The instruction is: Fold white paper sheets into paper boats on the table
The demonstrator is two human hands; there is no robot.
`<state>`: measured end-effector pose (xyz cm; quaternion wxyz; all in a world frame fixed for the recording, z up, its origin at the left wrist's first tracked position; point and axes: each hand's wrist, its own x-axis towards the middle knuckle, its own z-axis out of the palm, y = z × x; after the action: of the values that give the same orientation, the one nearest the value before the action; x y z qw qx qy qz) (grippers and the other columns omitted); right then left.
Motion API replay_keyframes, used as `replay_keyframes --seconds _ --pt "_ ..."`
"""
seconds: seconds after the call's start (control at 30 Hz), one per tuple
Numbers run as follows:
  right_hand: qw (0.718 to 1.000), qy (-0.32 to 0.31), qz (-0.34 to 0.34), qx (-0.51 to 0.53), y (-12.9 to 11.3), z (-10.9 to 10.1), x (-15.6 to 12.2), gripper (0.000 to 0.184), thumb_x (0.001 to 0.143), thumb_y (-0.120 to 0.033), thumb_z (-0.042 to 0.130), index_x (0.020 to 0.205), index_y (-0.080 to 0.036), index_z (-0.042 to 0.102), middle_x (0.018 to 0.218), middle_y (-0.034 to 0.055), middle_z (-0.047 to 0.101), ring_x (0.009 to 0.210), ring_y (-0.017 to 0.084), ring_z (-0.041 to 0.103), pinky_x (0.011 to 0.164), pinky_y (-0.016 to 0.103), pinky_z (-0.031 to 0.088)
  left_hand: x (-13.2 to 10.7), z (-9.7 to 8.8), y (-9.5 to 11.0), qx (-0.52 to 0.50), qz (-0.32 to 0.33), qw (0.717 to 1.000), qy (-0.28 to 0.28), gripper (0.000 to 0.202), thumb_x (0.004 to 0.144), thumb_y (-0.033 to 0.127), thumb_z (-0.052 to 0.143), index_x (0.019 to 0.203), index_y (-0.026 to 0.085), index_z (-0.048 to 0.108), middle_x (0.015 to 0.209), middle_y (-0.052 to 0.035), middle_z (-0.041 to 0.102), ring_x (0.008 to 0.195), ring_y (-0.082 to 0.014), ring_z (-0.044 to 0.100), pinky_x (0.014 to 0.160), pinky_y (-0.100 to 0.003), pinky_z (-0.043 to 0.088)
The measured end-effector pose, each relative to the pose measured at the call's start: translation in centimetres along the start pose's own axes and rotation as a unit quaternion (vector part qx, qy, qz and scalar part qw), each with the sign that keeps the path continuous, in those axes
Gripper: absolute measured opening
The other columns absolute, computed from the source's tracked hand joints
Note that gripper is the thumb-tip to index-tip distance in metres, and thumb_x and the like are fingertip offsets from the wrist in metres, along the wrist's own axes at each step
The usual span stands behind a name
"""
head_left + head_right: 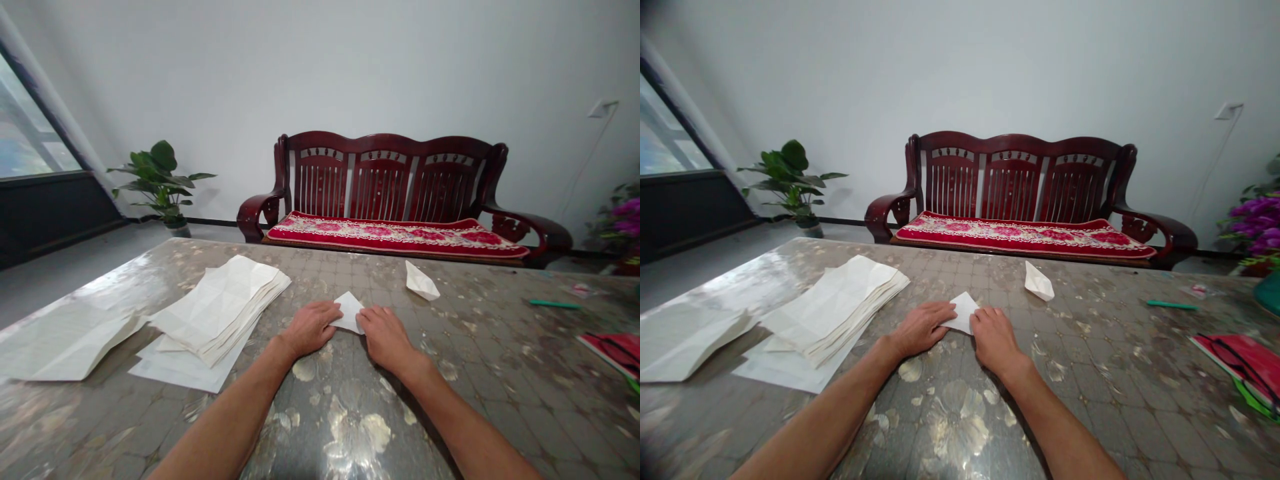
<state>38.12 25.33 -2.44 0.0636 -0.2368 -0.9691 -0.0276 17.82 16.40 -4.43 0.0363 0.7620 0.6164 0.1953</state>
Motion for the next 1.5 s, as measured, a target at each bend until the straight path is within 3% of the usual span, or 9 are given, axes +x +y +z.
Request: replay_keyframes --seconds 0.2,0.3,0.43,0.53,0.77,1.03,1.27,1.5 --pt "1.000 -0.009 0.016 -0.004 0.2 -0.1 -0.1 0.027 0.085 -0.008 0.048 0.101 -0.018 0.067 0.104 0.0123 0.068 0.100 0.026 0.056 0.087 0.035 0.037 0.2 -0.6 0.3 0.009 0.000 1.000 -0.013 0.042 0.082 0.020 0.063 0.124 0.026 0.065 0.137 -0.0055 0.061 0.124 -0.0237 0.056 0.111 -0.040 0.037" --pt "0.999 -0.005 0.015 0.034 1.0 -0.1 0.0 0.023 0.088 -0.011 0.049 0.096 -0.019 0.069 0.104 0.0101 0.067 0.102 0.024 0.056 0.086 0.032 0.039 0.3 -0.6 -0.3 -0.022 -0.006 1.000 -0.006 0.030 0.088 0.028 0.060 0.117 0.028 0.070 0.131 -0.0036 0.066 0.120 -0.0218 0.060 0.110 -0.038 0.038" --pt "0.994 0.000 0.021 0.108 2.3 0.1 0.2 0.024 0.093 -0.017 0.049 0.094 -0.021 0.073 0.100 0.0063 0.066 0.100 0.020 0.056 0.085 0.028 0.040 0.3 -0.2 -1.3 -0.091 -0.050 0.994 0.013 0.026 0.095 0.035 0.052 0.101 0.027 0.076 0.115 -0.0007 0.074 0.112 -0.0185 0.064 0.106 -0.033 0.041" --pt "0.990 -0.008 0.039 0.133 3.2 0.2 0.4 0.023 0.093 -0.017 0.050 0.091 -0.020 0.073 0.095 0.0051 0.065 0.097 0.018 0.057 0.083 0.027 0.040 0.3 0.2 -1.8 -0.122 -0.103 0.987 0.035 0.024 0.092 0.035 0.056 0.103 0.025 0.075 0.112 -0.0006 0.075 0.109 -0.0195 0.064 0.102 -0.032 0.044" --pt "0.991 -0.027 0.088 0.102 3.9 0.2 0.6 0.019 0.094 -0.024 0.052 0.088 -0.021 0.069 0.092 0.0055 0.066 0.093 0.019 0.058 0.076 0.027 0.037 0.5 0.3 -2.1 -0.120 -0.150 0.980 0.060 0.020 0.086 0.034 0.061 0.095 0.023 0.076 0.106 -0.0017 0.075 0.102 -0.0216 0.065 0.098 -0.031 0.045" --pt "0.985 -0.012 0.151 0.085 3.8 0.7 0.4 0.018 0.097 -0.034 0.051 0.096 -0.023 0.066 0.097 0.0032 0.071 0.094 0.020 0.060 0.069 0.027 0.032 0.4 0.2 -2.5 -0.135 -0.145 0.977 0.074 0.015 0.081 0.033 0.063 0.082 0.023 0.074 0.100 0.0002 0.075 0.097 -0.0203 0.065 0.096 -0.030 0.045" --pt "0.983 -0.005 0.159 0.095 3.9 1.2 0.6 0.018 0.097 -0.033 0.050 0.095 -0.022 0.064 0.098 0.0040 0.071 0.090 0.019 0.061 0.068 0.027 0.030 0.5 0.5 -2.9 -0.145 -0.161 0.972 0.090 0.026 0.087 0.035 0.055 0.073 0.020 0.070 0.101 -0.0032 0.075 0.097 -0.0206 0.066 0.097 -0.033 0.045" --pt "0.980 -0.019 0.117 0.162 5.3 1.7 0.4 0.018 0.094 -0.035 0.052 0.096 -0.022 0.064 0.099 0.0032 0.069 0.090 0.017 0.060 0.071 0.025 0.032 0.2 0.3 -2.7 -0.108 -0.196 0.969 0.101 0.018 0.079 0.032 0.064 0.068 0.019 0.068 0.102 -0.0046 0.073 0.097 -0.0222 0.065 0.096 -0.036 0.045"
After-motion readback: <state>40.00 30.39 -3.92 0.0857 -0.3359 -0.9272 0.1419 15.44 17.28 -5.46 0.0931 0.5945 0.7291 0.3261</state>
